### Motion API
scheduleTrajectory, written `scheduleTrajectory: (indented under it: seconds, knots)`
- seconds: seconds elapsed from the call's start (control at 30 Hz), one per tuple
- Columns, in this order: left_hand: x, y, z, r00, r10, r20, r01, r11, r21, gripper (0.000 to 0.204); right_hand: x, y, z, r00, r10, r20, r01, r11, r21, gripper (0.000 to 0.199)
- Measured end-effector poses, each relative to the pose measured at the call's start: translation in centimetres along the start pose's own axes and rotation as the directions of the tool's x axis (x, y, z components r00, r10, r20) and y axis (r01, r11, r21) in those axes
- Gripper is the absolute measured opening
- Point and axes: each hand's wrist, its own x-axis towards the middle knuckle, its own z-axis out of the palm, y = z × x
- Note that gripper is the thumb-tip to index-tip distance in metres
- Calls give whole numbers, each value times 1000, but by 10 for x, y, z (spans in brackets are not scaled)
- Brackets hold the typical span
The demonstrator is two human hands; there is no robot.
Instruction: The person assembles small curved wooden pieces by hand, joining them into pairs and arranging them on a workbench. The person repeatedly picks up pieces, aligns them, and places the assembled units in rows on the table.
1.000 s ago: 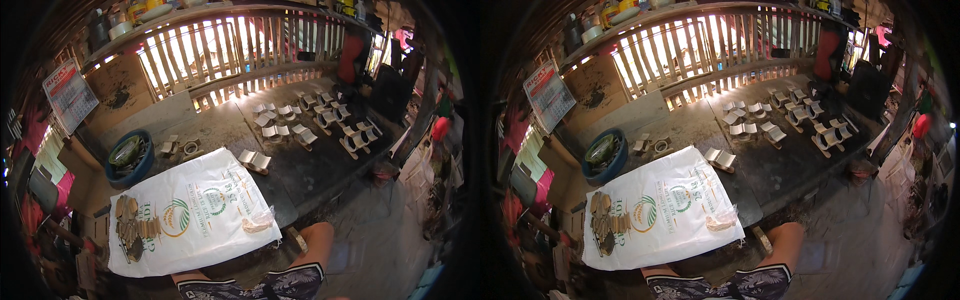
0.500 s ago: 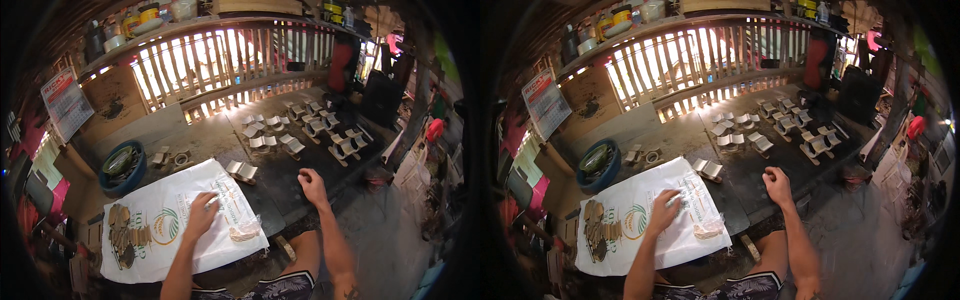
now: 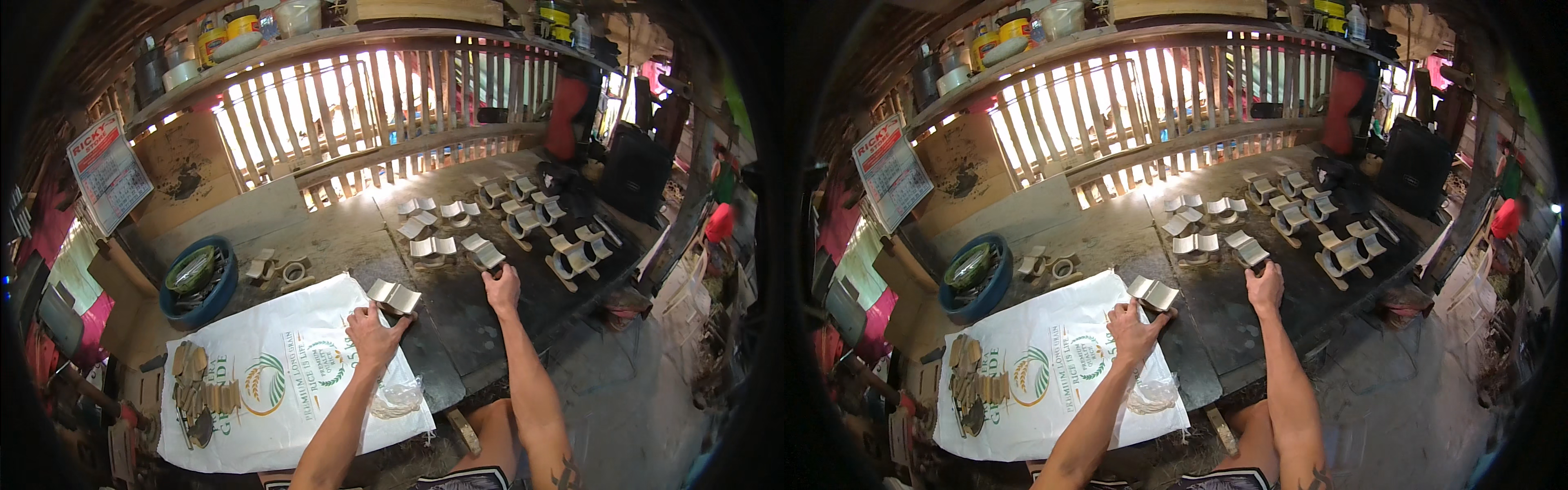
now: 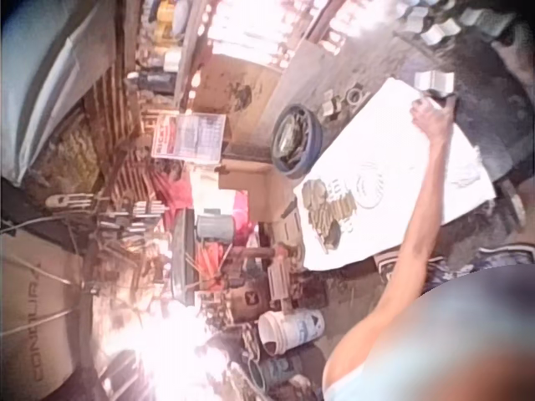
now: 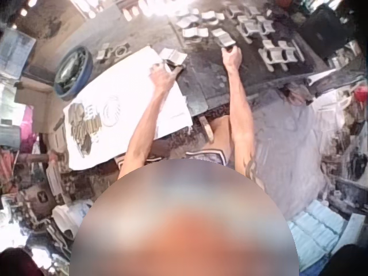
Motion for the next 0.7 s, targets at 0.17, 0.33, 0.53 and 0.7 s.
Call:
scheduleTrajectory:
  seconds: [0.17, 0.33, 0.53, 0.7]
  knots:
    - [4, 1, 7, 999, 3, -48, -2, 1000, 22, 81, 8, 2, 4, 1000, 14, 2, -14, 1000, 23, 34]
    - [6, 1, 10, 979, 64, -192, -74, 996, -41, 56, 12, 12, 13, 988, -132, -81, 136, 989, 51, 31]
    - [0, -2, -13, 956, 179, -234, -230, 949, -214, 61, 8, 20, 0, 984, -112, -138, 131, 982, 135, 33]
    - [-3, -81, -74, 981, 134, -140, -188, 838, -512, 65, -23, -27, -24, 962, -186, -202, 215, 967, 134, 31]
